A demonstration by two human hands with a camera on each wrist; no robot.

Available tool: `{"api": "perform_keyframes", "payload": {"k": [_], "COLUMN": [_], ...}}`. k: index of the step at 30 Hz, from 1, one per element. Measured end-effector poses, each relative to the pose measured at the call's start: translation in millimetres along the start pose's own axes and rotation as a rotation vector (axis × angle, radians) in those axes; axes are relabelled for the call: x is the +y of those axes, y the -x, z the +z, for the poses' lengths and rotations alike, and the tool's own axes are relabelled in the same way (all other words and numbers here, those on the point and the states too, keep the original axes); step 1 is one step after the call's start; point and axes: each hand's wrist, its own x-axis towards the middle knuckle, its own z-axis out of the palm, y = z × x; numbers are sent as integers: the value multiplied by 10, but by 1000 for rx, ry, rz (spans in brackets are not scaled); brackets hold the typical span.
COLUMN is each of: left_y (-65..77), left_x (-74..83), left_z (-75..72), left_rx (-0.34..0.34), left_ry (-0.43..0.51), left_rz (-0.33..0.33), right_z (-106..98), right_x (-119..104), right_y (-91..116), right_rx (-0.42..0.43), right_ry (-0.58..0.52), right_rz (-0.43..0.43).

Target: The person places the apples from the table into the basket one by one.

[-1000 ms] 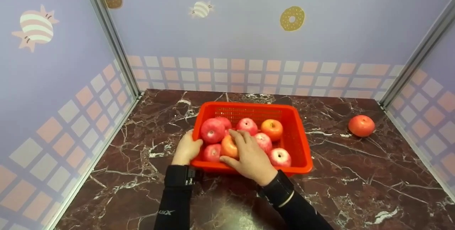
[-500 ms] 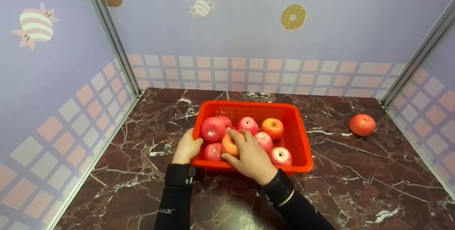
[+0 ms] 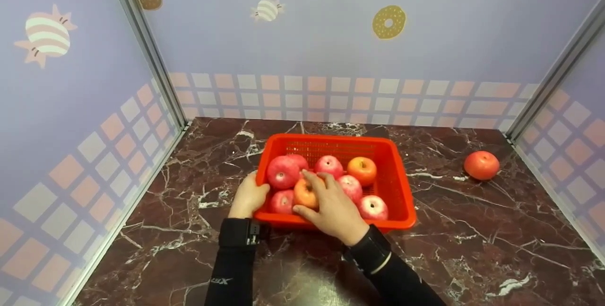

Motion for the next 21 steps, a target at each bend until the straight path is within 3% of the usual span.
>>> {"api": "perform_keyframes", "payload": {"k": [21], "left_y": [6], "left_x": [12], "left_z": [-3], "left_rx": [-4], "left_ry": [5], "left_rz": [-14], "right_z": [-89], "right_x": [2], "right_y": [15], "right_rx": [64], "right_ry": [-24], "right_rz": [7]}}
